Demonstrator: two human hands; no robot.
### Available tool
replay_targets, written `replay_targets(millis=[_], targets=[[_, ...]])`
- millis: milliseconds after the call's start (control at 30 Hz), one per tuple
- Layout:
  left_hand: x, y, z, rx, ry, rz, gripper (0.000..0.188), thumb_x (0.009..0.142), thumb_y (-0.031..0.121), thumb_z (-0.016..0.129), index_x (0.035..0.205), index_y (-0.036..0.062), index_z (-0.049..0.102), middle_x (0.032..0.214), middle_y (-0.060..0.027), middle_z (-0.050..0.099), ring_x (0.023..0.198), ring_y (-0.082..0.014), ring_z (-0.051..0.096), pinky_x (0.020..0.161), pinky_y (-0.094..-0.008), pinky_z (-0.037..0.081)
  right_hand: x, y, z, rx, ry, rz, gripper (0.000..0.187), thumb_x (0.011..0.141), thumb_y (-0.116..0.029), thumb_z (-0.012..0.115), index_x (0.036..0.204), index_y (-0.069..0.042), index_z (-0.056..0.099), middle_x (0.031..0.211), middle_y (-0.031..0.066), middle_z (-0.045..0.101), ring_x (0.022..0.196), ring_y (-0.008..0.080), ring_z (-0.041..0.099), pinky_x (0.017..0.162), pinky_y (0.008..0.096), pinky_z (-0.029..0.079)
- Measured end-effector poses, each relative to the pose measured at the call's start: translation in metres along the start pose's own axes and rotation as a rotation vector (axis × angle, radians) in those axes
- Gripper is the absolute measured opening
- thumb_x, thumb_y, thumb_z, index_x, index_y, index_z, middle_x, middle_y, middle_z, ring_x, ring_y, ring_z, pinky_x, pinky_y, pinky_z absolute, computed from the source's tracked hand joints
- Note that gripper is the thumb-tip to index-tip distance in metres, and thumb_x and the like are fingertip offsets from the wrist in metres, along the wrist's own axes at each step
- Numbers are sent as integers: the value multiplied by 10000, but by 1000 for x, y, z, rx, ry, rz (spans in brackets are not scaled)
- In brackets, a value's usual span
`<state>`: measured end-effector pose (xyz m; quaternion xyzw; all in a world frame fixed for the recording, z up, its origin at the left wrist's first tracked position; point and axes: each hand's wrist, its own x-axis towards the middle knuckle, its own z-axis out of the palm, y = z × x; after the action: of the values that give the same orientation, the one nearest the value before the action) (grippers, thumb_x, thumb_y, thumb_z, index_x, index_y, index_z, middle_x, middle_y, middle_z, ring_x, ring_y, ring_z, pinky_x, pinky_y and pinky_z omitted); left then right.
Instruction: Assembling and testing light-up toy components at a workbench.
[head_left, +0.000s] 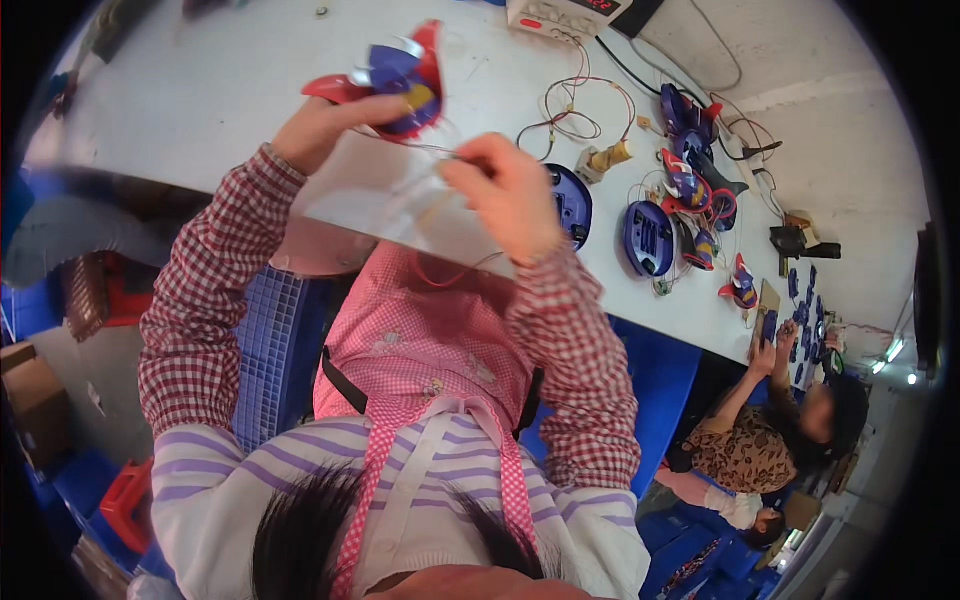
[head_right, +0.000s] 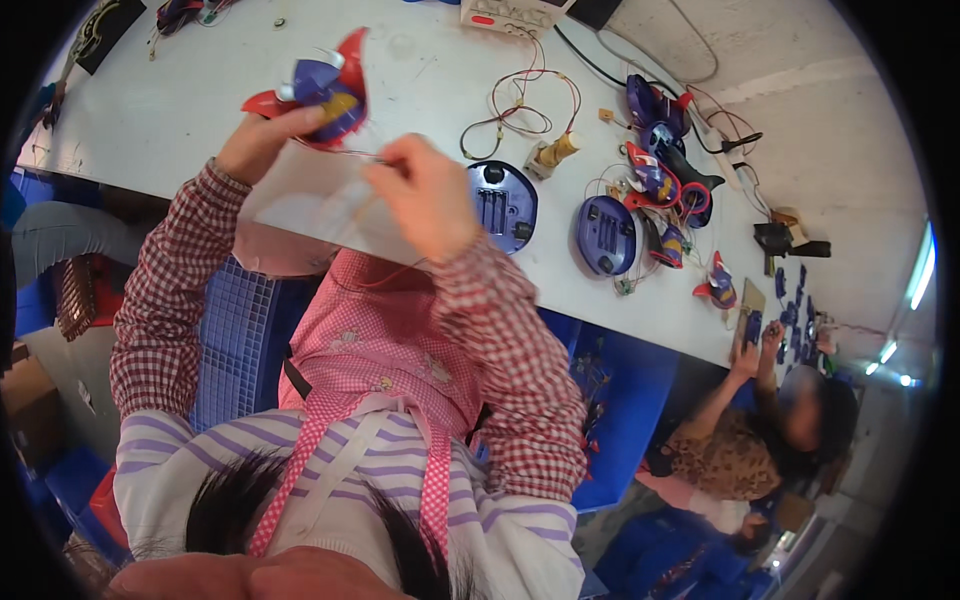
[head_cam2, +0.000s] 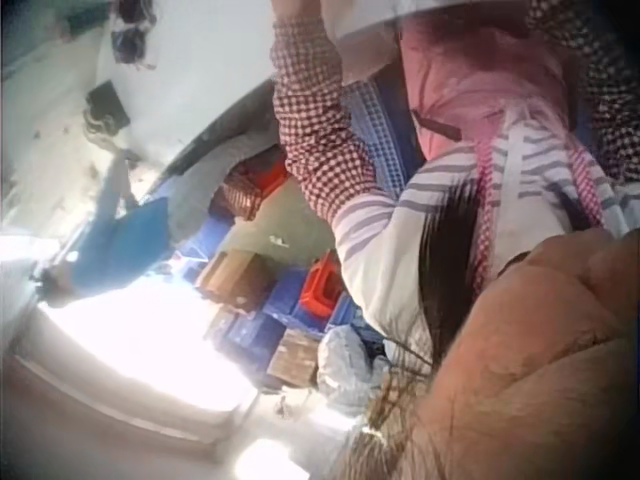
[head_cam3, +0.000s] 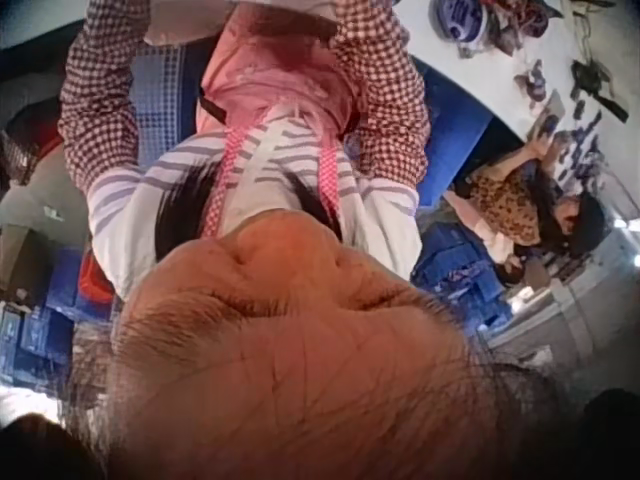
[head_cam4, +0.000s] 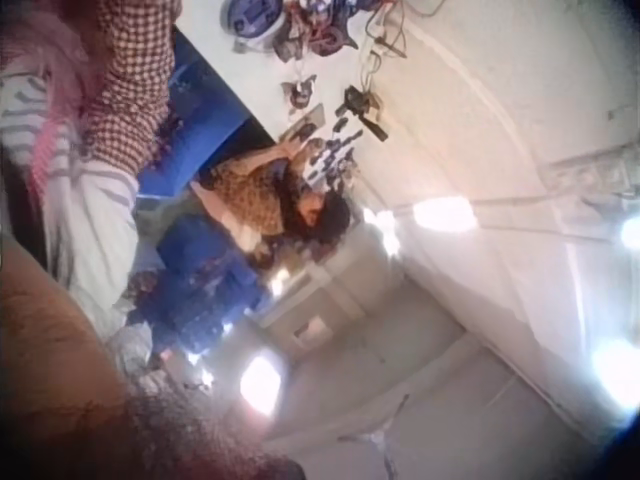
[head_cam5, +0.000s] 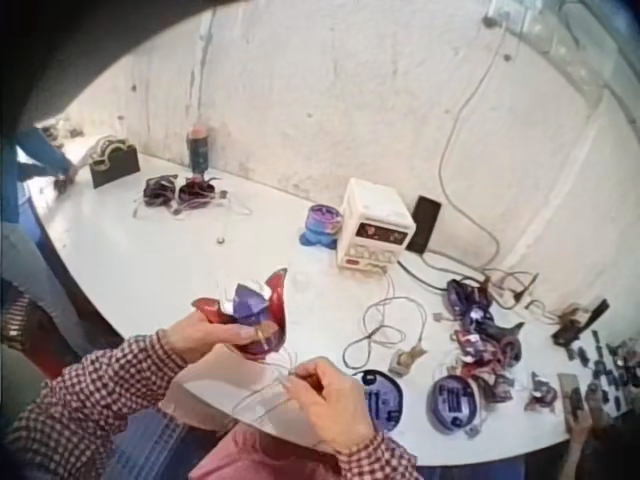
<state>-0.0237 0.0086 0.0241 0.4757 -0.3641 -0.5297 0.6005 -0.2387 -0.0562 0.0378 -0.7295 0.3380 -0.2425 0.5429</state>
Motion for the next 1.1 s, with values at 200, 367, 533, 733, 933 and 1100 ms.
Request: replay_targets(millis=[200,367,533,733,933,1100], targets=[[3,-22,85,74,-340,-9,429,743,257,719,1088,18,632,1099,-153,602,1005,-216,563,898,-302,446,-25,28,-78,-242,270,-114,134,769,-91,655,881,-26,620,798,67,597,672,135,518,587,230,415],[24,-87,116,688,-210,247,523,675,440,738,1085,127,650,1303,-248,295,1238,-379,260,1046,-455,257,-30,76,-83,-594,485,-183,155,741,-59,623,895,-53,606,903,116,512,831,255,501,730,315,427],[8,-86,107,208,-75,154,570,684,258,772,1153,8,566,1239,-216,442,1173,-305,421,1000,-390,347,-12,71,-62,-395,546,-399,150,724,4,607,868,-33,587,942,109,508,806,252,524,707,309,454],[-17,-39,35,-140,145,148,519,743,68,606,1233,-32,467,1122,-142,596,997,-235,597,900,-322,462,28,16,7,-19,422,-393,343,795,-162,657,1071,-19,512,984,123,515,807,224,536,666,290,471],[18,13,-200,153,577,164,423,808,176,669,1162,-27,558,1141,-99,599,986,-174,600,860,-254,470,-19,7,-12,-250,251,-508,326,763,-102,673,1050,-21,541,980,108,504,803,192,528,672,266,470],[69,15,-349,234,637,182,428,802,188,681,1165,-8,566,1109,-101,613,955,-157,606,825,-230,469,-77,50,-103,-421,552,-190,270,776,-32,627,1038,-30,563,917,61,538,764,147,518,668,235,451]])
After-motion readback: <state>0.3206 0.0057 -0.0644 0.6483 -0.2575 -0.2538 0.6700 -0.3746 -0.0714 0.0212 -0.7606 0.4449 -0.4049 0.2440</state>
